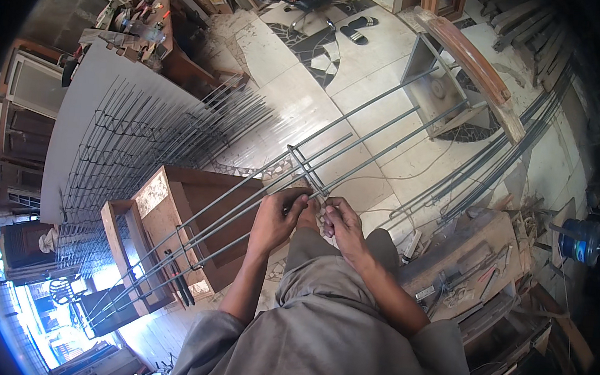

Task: The person assembles a metal grid by hand, twisting wire around intersecting metal rods and cutting the wire with a pair of pliers.

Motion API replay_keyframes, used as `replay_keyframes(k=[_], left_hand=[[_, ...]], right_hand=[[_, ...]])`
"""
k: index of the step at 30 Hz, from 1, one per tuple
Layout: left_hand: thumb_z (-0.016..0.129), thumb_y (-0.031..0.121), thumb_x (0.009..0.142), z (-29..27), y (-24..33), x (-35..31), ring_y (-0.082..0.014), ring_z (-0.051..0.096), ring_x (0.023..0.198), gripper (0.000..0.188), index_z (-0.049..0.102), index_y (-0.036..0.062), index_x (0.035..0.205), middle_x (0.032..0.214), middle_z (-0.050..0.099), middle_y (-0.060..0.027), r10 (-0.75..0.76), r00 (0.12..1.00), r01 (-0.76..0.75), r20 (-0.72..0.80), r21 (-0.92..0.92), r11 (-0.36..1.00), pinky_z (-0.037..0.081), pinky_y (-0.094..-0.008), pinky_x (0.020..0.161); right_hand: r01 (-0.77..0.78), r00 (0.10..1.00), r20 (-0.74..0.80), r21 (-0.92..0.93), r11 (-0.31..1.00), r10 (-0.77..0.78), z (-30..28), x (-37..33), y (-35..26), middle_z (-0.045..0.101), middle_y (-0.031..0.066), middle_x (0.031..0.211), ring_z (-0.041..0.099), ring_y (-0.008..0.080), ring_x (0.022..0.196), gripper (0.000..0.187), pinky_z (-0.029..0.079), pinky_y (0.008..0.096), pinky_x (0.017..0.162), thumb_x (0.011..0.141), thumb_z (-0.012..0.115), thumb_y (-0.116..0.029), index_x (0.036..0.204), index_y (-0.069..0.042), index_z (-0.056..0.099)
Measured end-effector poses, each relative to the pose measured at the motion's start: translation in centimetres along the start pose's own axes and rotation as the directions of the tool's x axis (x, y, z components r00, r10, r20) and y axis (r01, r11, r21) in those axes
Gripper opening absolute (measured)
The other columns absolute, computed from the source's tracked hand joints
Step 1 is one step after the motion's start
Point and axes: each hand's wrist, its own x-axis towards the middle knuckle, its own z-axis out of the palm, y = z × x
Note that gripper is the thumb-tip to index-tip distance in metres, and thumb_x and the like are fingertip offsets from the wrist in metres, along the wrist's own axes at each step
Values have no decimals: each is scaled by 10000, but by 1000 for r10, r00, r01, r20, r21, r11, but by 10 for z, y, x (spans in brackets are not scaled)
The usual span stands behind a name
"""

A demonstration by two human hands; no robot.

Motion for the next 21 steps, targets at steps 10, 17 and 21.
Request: replay_keyframes(k=[10, 17, 21], left_hand=[[643, 158, 941, 7, -6, 12, -169, 706, 787, 252, 704, -57, 1056, 838, 736, -136, -85, 993, 90, 79, -50, 995, 530, -307, 742], [707, 129, 879, 18, -10, 6, -198, 714, 731, 168, 734, -4, 978, 832, 731, -156, -99, 991, 75, -89, -242, 967, 540, -330, 708], [703, 102, 877, 20, 3, 3, -202, 723, 749, 156, 726, -9, 983, 864, 735, -157, -88, 978, 38, -189, -254, 967, 549, -338, 719]], right_hand=[[38, 999, -1, -26, 999, -38, 1, -1, 1, 423, -32, 717, 388, 64, 601, 86, 342, 225, 544, 1041, 485, -159, 1036, -82, 522], [21, 1000, 6, -12, 1000, -21, 7, -5, -5, 412, -28, 714, 387, 67, 620, 88, 347, 221, 570, 1041, 486, -164, 1041, -81, 517], [25, 1000, -13, -42, 999, -26, 4, -3, -3, 410, -29, 714, 387, 68, 626, 95, 349, 222, 577, 1042, 484, -171, 1038, -82, 515]])
